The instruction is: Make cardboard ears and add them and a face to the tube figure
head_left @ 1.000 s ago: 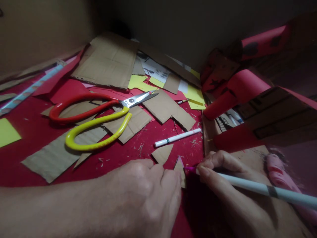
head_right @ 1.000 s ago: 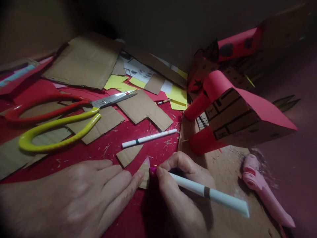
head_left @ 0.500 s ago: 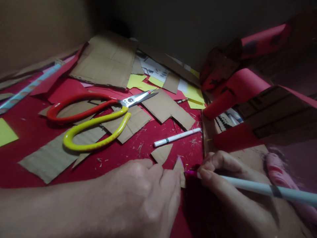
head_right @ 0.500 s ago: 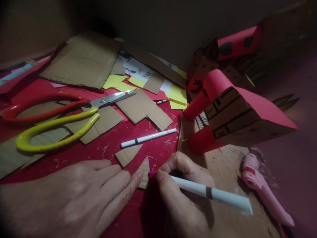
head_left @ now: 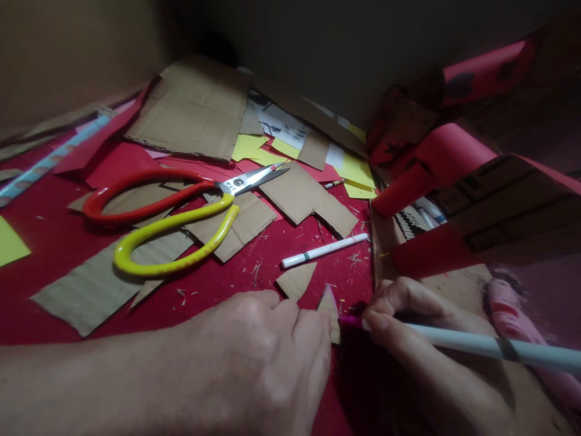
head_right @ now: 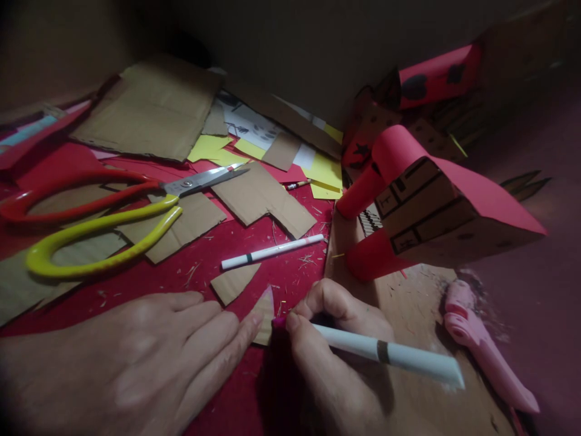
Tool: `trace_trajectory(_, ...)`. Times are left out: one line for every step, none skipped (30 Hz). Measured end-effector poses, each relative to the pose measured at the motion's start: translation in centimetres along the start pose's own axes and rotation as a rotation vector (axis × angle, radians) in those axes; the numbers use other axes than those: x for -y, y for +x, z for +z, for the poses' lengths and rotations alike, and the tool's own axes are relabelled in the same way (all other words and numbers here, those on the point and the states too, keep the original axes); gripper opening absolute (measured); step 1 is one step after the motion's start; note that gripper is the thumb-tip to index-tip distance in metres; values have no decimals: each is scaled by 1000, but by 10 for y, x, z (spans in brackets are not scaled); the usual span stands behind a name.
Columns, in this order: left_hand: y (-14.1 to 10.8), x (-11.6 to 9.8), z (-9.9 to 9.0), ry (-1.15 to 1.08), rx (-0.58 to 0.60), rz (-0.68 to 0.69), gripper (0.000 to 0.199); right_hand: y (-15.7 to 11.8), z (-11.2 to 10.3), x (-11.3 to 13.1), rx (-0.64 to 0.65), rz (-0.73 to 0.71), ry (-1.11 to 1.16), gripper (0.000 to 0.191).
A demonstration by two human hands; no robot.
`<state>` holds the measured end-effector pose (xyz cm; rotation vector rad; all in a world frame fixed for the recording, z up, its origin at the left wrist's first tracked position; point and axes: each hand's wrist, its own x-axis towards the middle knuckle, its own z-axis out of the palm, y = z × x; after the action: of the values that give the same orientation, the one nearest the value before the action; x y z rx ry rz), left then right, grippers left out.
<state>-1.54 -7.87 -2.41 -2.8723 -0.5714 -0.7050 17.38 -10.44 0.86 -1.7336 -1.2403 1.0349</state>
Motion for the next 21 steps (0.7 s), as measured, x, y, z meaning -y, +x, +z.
trace_trajectory(0,0,0,27,3,8,26,-1,4,-3,-47,18,44,26)
trace_trajectory(0,0,0,61,5,28,25,-1,7,-5,-82,35,72,26)
trace_trajectory(1,0,0,90,8,46,25,-2,10,-6,-108,40,88,25)
trace_trajectory(1,0,-1,97,14,52,25,-2,11,-6,-126,36,95,25)
trace_trajectory(1,1,-1,95,23,57,25,-2,12,-6,-137,28,93,24)
trace_trajectory(1,0,-2,92,32,59,25,-2,12,-4,-142,20,84,23)
trace_trajectory(1,0,-3,89,37,58,25,-2,11,-2,-142,14,65,23)
trace_trajectory(2,0,-3,89,36,50,25,-1,9,1,-128,9,34,22)
trace_trajectory(2,0,-4,90,31,41,25,0,6,3,-89,7,-9,22)
trace_trajectory(2,0,-4,93,29,36,25,0,3,6,-41,1,-59,21)
trace_trajectory(2,0,-5,99,34,36,26,1,-1,9,10,-10,-112,21)
trace_trajectory(2,0,-6,106,46,38,26,2,-4,12,57,-30,-159,22)
trace_trajectory(2,0,-7,111,64,40,27,3,-8,14,93,-50,-202,22)
trace_trajectory(2,0,-8,114,81,41,27,3,-10,15,115,-68,-233,23)
trace_trajectory(2,0,-9,113,92,41,27,3,-12,16,121,-83,-246,23)
trace_trajectory(2,-1,-10,110,93,34,27,3,-13,17,129,-87,-247,23)
trace_trajectory(3,-1,-11,107,87,24,27,3,-12,16,139,-74,-231,23)
trace_trajectory(3,-1,-11,107,82,15,28,2,-11,15,132,-49,-195,23)
trace_trajectory(3,-1,-11,108,82,10,28,2,-9,13,109,-14,-139,23)
trace_trajectory(3,-1,-11,109,85,9,29,1,-6,10,76,21,-66,23)
trace_trajectory(3,-1,-11,110,90,12,30,0,-2,7,37,54,7,24)
